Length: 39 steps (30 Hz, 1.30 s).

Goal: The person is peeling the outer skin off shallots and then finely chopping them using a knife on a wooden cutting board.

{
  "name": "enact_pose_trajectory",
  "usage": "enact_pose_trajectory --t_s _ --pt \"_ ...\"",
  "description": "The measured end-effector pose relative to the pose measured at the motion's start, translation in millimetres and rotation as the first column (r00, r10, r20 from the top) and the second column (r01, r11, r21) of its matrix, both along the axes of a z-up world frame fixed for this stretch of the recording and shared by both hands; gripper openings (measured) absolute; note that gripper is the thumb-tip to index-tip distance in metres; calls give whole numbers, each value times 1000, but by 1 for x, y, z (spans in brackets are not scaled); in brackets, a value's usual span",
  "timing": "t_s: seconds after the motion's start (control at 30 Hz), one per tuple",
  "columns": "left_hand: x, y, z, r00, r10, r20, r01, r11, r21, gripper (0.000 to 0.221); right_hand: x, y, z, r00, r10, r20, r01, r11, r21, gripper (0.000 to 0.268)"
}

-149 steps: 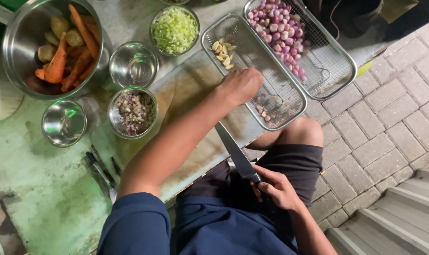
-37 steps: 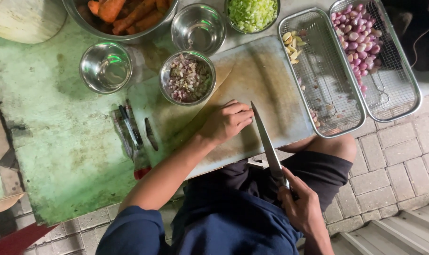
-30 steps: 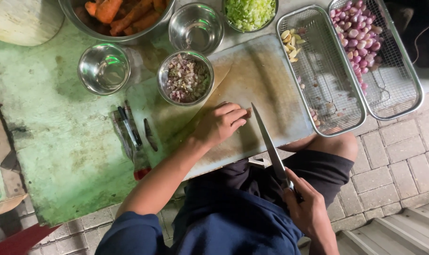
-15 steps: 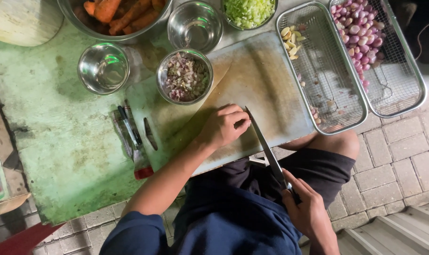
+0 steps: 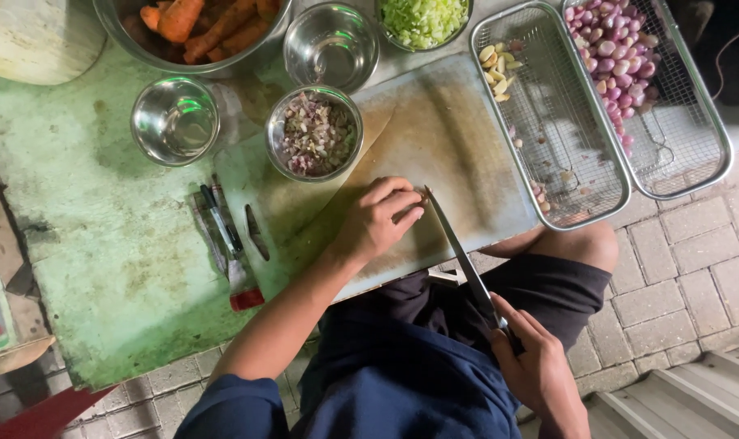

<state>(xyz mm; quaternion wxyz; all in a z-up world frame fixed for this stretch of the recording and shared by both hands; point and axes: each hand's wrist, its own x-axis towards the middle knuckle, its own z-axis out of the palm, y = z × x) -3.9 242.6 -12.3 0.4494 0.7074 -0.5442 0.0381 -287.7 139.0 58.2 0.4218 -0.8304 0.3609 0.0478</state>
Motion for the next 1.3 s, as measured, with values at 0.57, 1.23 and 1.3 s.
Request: enact_pose_trajectory --t_s 0.57,1.23,1.3 --pt "0 -12 2 999 -35 28 34 999 25 7 0 -6 14 993 -96 65 90 992 83 51" --pt "8 -12 10 985 -129 111 137 988 -67 15 6 16 5 992 111 63 -97 978 -185 60" --pt "7 -12 6 987 -95 133 103 993 -54 12 8 17 4 987 145 69 -129 972 -196 60"
